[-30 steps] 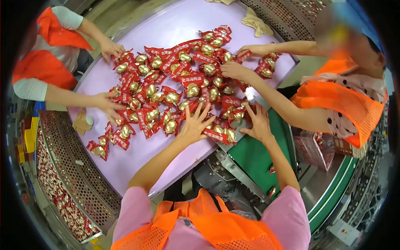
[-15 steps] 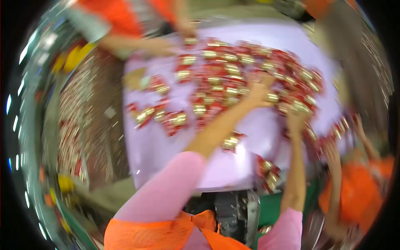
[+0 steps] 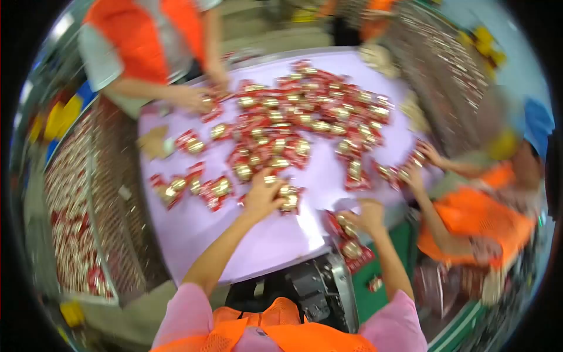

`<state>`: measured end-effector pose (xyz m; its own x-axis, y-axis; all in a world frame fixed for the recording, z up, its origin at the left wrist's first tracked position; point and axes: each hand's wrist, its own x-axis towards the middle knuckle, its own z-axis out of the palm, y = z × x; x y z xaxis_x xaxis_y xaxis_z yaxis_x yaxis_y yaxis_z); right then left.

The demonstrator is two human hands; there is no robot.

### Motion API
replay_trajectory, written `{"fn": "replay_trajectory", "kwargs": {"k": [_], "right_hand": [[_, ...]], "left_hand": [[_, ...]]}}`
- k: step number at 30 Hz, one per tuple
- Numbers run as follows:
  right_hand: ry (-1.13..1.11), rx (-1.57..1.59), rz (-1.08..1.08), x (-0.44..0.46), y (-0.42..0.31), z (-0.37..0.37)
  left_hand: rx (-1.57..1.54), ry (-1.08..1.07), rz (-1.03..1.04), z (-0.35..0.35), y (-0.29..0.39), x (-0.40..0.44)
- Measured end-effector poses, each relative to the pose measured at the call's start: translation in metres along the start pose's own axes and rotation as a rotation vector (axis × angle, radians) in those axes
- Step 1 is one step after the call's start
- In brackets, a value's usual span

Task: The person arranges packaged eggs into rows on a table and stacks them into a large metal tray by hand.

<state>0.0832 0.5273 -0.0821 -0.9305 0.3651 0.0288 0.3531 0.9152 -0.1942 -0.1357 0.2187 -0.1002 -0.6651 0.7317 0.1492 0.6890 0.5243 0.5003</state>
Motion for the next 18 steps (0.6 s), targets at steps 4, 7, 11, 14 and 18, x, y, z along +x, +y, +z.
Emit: {"fn": "replay_trajectory", "kwargs": {"k": [4, 7, 11, 14, 18], "right_hand": [[-0.228, 0.102, 0.045, -0.031, -0.047, 0.013], [-0.105, 0.18, 0.106, -0.011, -0.075, 0.022], [-0.031, 0.215, 0.137, 0.039, -0.145, 0.057], [-0.163, 0.961, 0.284, 0.066, -0.231, 0.089], [-0.215, 1.046, -0.216, 0.056, -0.32, 0.058]], "left_hand": [[-0.046, -0.095, -0.103, -0.018, -0.011, -0.031], [-0.053, -0.117, -0.084, -0.023, -0.019, -0.068], [-0.124, 0.038, -0.097, -0.031, -0.041, -0.152], [-0.033, 0.013, -0.441, -0.069, -0.054, -0.245], [-0.166, 0.132, -0.531, -0.085, -0.062, -0.28]]}}
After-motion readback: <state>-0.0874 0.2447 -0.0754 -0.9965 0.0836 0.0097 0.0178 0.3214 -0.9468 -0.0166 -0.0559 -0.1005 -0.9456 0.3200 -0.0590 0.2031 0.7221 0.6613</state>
